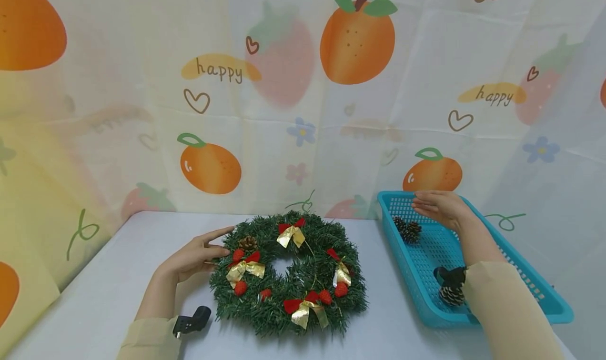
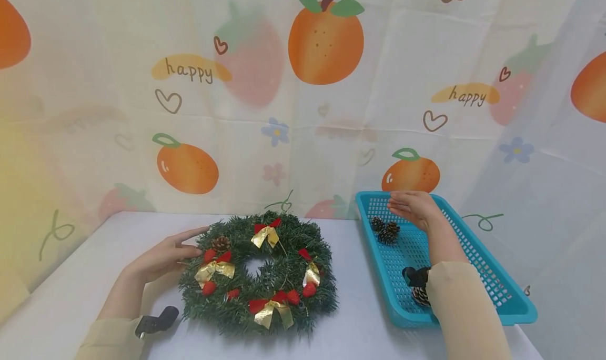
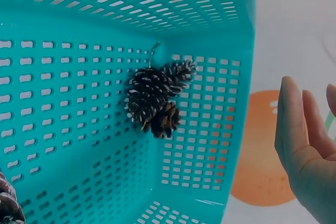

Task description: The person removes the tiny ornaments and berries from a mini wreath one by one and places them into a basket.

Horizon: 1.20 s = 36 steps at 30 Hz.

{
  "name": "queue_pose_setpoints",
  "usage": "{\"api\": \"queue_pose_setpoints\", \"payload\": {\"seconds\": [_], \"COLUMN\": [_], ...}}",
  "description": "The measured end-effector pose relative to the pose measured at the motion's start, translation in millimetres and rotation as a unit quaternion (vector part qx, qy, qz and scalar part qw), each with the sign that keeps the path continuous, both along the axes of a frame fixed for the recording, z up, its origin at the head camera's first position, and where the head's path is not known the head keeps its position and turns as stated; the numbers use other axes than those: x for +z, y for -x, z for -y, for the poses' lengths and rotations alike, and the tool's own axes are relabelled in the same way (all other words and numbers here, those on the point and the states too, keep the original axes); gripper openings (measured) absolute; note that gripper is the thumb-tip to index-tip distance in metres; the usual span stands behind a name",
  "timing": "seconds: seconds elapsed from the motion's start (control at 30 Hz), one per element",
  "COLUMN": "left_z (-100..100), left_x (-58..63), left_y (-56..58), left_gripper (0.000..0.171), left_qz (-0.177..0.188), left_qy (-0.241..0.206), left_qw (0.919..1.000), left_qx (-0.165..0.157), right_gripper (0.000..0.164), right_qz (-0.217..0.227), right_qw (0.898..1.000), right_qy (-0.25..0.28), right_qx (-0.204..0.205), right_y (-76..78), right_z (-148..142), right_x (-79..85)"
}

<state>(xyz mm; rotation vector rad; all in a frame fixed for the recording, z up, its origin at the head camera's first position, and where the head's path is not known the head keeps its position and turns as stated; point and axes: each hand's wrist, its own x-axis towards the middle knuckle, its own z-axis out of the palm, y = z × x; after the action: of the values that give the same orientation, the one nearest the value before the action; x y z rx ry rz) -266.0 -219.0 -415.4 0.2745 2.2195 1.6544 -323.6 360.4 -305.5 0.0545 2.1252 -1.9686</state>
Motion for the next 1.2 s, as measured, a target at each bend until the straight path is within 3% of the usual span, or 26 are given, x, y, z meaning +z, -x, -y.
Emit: {"api": "queue_pose_setpoints", "payload": {"seconds": [0.37,0.8,1.2], "left_z": [0.8,1.4,0.4], "left_x": [-0.9,-0.7,1.4], "left_y": [0.8,0.0,-1.9], "left_gripper": [0.077,0.076,0.075], "left_qz": [-0.004,-0.006,-0.009], "left_qy": [0.003,-0.006,0.003], "left_qw": [1.0000,0.9999,0.9999], "left_qx": [-0.001,-0.008,-0.007], "right_gripper": [0.072,0.075,0.063], "right_qz": [-0.024,-0.042,-0.074], "right_qw": [0.999,0.998,0.994], "right_qy": [-0.030,-0.003,0.002], "right_qx": [0.025,0.042,0.085], "right_y": [-1.1,0.3,-3.6], "right_z": [10.9,26.8,57.6], "right_x": [8.0,18.4,28.2]}}
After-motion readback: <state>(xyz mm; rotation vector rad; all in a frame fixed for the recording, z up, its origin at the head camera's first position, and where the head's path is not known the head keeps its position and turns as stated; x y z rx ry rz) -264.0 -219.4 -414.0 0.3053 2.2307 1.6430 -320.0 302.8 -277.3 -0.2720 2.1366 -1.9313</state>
